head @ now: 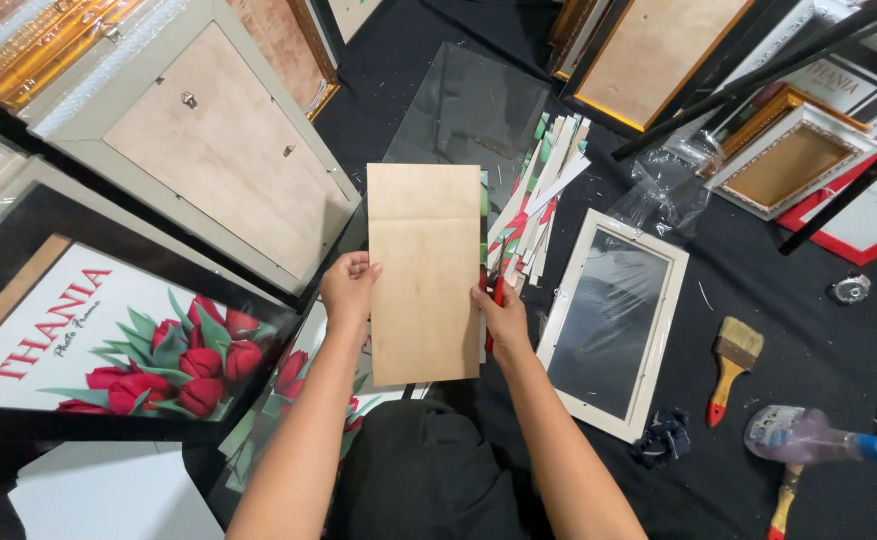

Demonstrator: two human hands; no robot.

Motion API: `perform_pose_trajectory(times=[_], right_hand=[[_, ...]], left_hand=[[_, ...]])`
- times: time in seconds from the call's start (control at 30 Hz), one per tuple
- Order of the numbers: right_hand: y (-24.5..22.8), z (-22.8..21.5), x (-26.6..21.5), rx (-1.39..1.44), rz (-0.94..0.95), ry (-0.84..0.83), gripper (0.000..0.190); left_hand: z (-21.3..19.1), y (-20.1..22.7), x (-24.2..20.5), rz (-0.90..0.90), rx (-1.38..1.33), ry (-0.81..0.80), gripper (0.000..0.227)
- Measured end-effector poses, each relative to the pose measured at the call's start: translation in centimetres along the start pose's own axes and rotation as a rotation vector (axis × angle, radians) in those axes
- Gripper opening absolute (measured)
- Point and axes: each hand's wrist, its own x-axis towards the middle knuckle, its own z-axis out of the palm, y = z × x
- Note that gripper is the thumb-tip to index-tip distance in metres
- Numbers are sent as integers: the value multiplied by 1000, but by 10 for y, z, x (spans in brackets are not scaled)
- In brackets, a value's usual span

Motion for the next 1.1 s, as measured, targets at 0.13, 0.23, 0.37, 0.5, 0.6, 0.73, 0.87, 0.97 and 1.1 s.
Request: perform_pose_trajectory(times=[0.13,0.23,0.37,0.5,0.6,0.73,0.87,0.97,1.1], right_hand=[[23,24,38,-70,60,12,28],[39,39,65,-141,109,22,37],[50,50,84,-216,169,68,42],[53,58,97,-289,230,116,43],[28,68,77,-365,237,97,42],[24,72,77,-449,238,110,42],[25,72,81,-503,224,104,41],[36,66,94,-581,180,71,41],[38,53,109,-724,43,-43,37]], left_hand=[[6,-22,42,-50,52,37,26],[16,-45,78,-93,158,16,27],[24,-49,94,-150,239,-18,33],[34,-57,104,-170,257,-8,46],[27,-15,72,13,422,-58,48],[27,35,17,355,833,-129,61],[34,63,-6,355,942,-525,78],[48,54,1,250,985,-654,93],[55,44,5,238,1055,-647,98]])
